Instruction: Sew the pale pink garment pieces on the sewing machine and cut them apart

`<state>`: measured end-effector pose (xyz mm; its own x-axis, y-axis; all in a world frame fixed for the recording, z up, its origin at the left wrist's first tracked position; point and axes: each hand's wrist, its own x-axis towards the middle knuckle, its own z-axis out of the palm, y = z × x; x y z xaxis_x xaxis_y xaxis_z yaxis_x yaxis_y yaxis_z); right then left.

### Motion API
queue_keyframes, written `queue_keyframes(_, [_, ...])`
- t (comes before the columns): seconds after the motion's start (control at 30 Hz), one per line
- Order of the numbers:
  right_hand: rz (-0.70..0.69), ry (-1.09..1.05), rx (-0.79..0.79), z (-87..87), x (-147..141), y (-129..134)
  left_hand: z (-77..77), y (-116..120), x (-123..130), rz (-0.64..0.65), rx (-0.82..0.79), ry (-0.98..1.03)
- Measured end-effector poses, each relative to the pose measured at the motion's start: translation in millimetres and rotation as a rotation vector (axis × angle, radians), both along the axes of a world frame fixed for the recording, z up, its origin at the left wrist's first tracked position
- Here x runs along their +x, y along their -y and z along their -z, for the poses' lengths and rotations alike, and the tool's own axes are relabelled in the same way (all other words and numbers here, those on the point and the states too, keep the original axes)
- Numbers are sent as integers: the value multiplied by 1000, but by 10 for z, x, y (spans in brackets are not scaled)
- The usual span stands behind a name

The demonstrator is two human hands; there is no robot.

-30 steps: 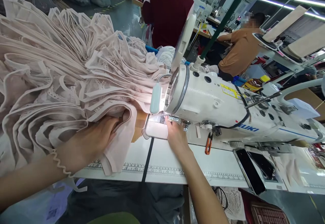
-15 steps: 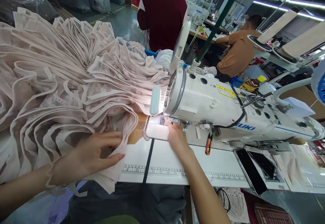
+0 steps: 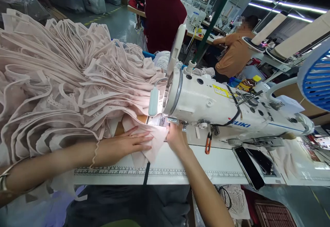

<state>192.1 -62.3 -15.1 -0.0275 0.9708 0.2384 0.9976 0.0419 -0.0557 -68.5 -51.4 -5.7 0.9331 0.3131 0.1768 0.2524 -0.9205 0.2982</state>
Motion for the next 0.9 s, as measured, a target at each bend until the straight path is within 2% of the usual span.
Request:
queue_keyframes(0.1, [194,92,114,-83,214,150,60,114,-17,-270,275,-185])
queue_keyframes(0.17, [268,187,183,-129,400,270,1,161,16,-381,370,-289])
queue_keyframes(0.23, [262,252,201,-137,547,367,-115,144,75,-343,418,-331])
queue_keyframes(0.3, [199,250,193,-111,599,420,-243,72,157,-243,418,-315])
queue_keyframes(0.4, [71,134,215,-62,479,432,-357,-56,303,-145,380,-276])
queue_keyframes(0.47, [-24,-34,231,-48,324,417,-353,-111,386,-110,394,-262])
queue_keyframes(0.53, [-128,-236,181,-50,177,392,-308,-145,429,-82,430,-241])
queue_keyframes(0.63, [-224,-382,86,-58,61,341,-245,-186,405,-134,488,-123])
queue_keyframes(0.7, [-227,-277,145,-55,60,312,-231,-215,344,-203,557,10])
queue_keyframes(0.77, [-244,-82,252,-48,92,306,-227,-237,262,-183,633,122])
queue_keyframes(0.83, [-303,66,333,-45,126,325,-204,-239,166,-50,676,159])
queue_keyframes(0.9, [-362,108,365,-45,143,357,-145,-217,54,86,662,112])
